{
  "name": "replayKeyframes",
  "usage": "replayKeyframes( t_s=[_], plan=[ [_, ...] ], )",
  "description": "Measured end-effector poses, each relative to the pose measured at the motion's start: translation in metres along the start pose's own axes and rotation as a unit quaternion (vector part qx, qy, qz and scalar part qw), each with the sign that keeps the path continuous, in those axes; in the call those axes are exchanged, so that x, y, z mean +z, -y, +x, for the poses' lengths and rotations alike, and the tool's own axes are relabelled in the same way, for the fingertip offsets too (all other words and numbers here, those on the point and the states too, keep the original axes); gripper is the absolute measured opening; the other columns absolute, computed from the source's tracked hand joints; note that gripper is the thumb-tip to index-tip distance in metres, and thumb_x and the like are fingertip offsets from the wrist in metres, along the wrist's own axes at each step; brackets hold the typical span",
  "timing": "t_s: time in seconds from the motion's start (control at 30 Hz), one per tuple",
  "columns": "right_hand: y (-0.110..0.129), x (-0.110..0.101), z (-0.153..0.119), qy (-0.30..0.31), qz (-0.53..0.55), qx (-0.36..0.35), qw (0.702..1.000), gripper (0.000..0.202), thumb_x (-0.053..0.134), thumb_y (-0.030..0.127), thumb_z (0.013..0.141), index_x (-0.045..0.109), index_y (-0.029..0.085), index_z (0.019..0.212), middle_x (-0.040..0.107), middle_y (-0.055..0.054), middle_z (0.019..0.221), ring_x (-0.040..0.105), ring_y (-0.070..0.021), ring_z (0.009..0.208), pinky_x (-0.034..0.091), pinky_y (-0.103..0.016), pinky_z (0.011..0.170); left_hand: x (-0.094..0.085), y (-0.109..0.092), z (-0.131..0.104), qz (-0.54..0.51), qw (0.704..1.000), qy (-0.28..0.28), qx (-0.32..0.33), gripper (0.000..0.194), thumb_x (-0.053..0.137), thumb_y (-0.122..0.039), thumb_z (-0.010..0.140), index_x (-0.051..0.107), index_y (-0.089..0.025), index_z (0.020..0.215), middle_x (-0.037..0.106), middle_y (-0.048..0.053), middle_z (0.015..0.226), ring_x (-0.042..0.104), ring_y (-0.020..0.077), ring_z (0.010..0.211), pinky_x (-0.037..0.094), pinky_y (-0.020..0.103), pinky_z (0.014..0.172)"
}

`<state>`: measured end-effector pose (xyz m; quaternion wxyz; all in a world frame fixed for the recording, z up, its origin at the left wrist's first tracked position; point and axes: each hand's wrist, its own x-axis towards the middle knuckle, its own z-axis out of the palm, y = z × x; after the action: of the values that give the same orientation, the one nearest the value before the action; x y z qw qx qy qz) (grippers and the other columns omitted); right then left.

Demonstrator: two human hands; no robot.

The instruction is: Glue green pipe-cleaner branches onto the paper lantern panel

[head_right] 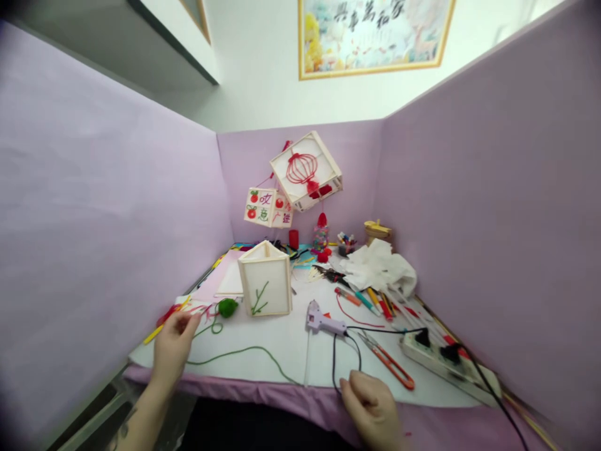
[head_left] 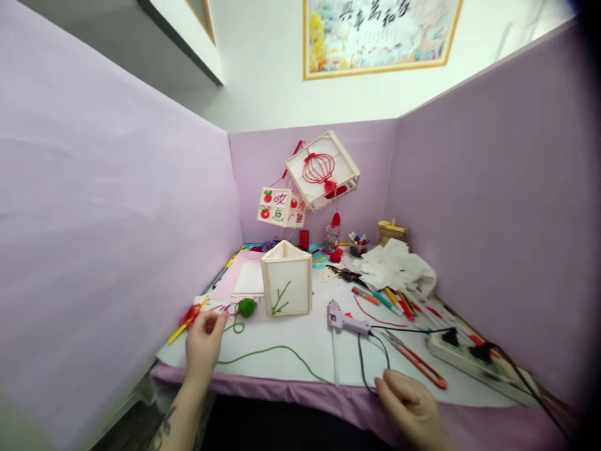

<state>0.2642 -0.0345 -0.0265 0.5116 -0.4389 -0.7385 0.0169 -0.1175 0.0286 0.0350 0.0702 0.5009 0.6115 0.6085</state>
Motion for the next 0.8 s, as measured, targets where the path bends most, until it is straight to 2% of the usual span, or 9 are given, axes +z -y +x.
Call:
replayKeyframes(
  t_s=[0.07, 0.17, 0.3, 0.37, 0.43, 0.5, 0.57, 0.67, 0.8],
  plan=[
    [-0.005, 0.005, -0.004, 0.011, 0.004, 0.015, 1.0, 0.043, 0.049, 0.02, 0.091, 0.021, 0.021, 0.058, 0.029, 0.006, 0.051, 0.036, -0.0076, 0.041, 0.029, -0.021, 0.044, -0.002, -0.005, 0.014, 0.014, 0.999, 0.036, 0.026, 0.031, 0.062, -0.047, 0.074, 0.054, -0.019, 0.062, 0.065, 0.006, 0.082, 0.062, 0.0204, 0.08, 0.05, 0.029, 0.067],
    [-0.007, 0.008, -0.006, 0.021, 0.013, 0.015, 1.0, 0.042, 0.05, 0.021, 0.09, 0.024, 0.021, 0.057, 0.031, 0.006, 0.051, 0.038, -0.0077, 0.041, 0.031, -0.021, 0.043, 0.002, -0.007, 0.03, 0.023, 0.996, 0.079, 0.027, 0.03, 0.062, -0.042, 0.072, 0.05, -0.02, 0.057, 0.063, 0.003, 0.068, 0.061, 0.018, 0.067, 0.048, 0.028, 0.063],
    [-0.006, 0.008, -0.005, 0.015, 0.035, 0.025, 0.999, 0.043, 0.051, 0.023, 0.09, 0.025, 0.021, 0.056, 0.032, 0.005, 0.05, 0.037, -0.0081, 0.042, 0.031, -0.021, 0.043, 0.014, -0.01, 0.035, 0.009, 0.991, 0.129, 0.018, 0.021, 0.063, -0.038, 0.069, 0.055, -0.02, 0.076, 0.061, -0.002, 0.06, 0.061, 0.0175, 0.058, 0.047, 0.028, 0.056],
    [-0.005, 0.007, -0.005, 0.008, 0.061, 0.056, 0.997, 0.045, 0.052, 0.026, 0.09, 0.025, 0.022, 0.055, 0.033, 0.005, 0.05, 0.036, -0.0088, 0.043, 0.032, -0.022, 0.044, 0.019, -0.015, 0.024, 0.02, 0.987, 0.155, 0.022, 0.021, 0.056, -0.038, 0.076, 0.058, -0.02, 0.087, 0.064, 0.0, 0.066, 0.062, 0.0185, 0.062, 0.047, 0.029, 0.059],
    [-0.004, 0.006, -0.005, 0.001, 0.093, 0.098, 0.991, 0.044, 0.053, 0.03, 0.09, 0.026, 0.022, 0.055, 0.034, 0.004, 0.051, 0.037, -0.01, 0.045, 0.034, -0.022, 0.045, 0.025, -0.023, 0.004, 0.069, 0.975, 0.204, 0.048, 0.024, 0.045, -0.037, 0.086, 0.061, -0.02, 0.085, 0.066, 0.003, 0.07, 0.062, 0.0195, 0.066, 0.047, 0.031, 0.063],
    [-0.004, 0.005, -0.006, -0.01, 0.124, 0.135, 0.983, 0.04, 0.052, 0.034, 0.091, 0.034, 0.022, 0.057, 0.038, 0.003, 0.053, 0.04, -0.0117, 0.048, 0.037, -0.023, 0.046, 0.031, -0.031, -0.02, 0.106, 0.952, 0.266, 0.108, 0.027, 0.044, -0.035, 0.088, 0.063, -0.02, 0.076, 0.068, 0.006, 0.08, 0.063, 0.0224, 0.079, 0.048, 0.035, 0.073],
    [-0.005, 0.004, -0.006, -0.017, 0.145, 0.157, 0.977, 0.035, 0.051, 0.036, 0.091, 0.043, 0.021, 0.061, 0.043, 0.001, 0.057, 0.044, -0.0134, 0.051, 0.039, -0.024, 0.048, 0.039, -0.039, -0.042, 0.117, 0.927, 0.32, 0.161, 0.024, 0.049, -0.034, 0.087, 0.067, -0.02, 0.08, 0.067, 0.008, 0.089, 0.061, 0.0243, 0.091, 0.047, 0.038, 0.083],
    [-0.006, 0.003, -0.006, -0.013, 0.159, 0.17, 0.972, 0.031, 0.05, 0.038, 0.092, 0.05, 0.02, 0.067, 0.047, 0.0, 0.06, 0.047, -0.0146, 0.054, 0.041, -0.025, 0.05, 0.052, -0.048, -0.064, 0.145, 0.901, 0.358, 0.198, 0.018, 0.056, -0.022, 0.083, 0.067, -0.021, 0.098, 0.064, 0.009, 0.104, 0.056, 0.0263, 0.102, 0.045, 0.042, 0.09],
    [-0.007, 0.002, -0.007, -0.001, 0.161, 0.167, 0.973, 0.03, 0.052, 0.038, 0.091, 0.052, 0.02, 0.067, 0.048, 0.0, 0.06, 0.048, -0.0148, 0.054, 0.041, -0.024, 0.05, 0.065, -0.054, -0.077, 0.175, 0.882, 0.384, 0.209, 0.025, 0.056, -0.013, 0.08, 0.064, -0.02, 0.104, 0.06, 0.01, 0.112, 0.051, 0.0275, 0.109, 0.042, 0.045, 0.093]
  ],
)
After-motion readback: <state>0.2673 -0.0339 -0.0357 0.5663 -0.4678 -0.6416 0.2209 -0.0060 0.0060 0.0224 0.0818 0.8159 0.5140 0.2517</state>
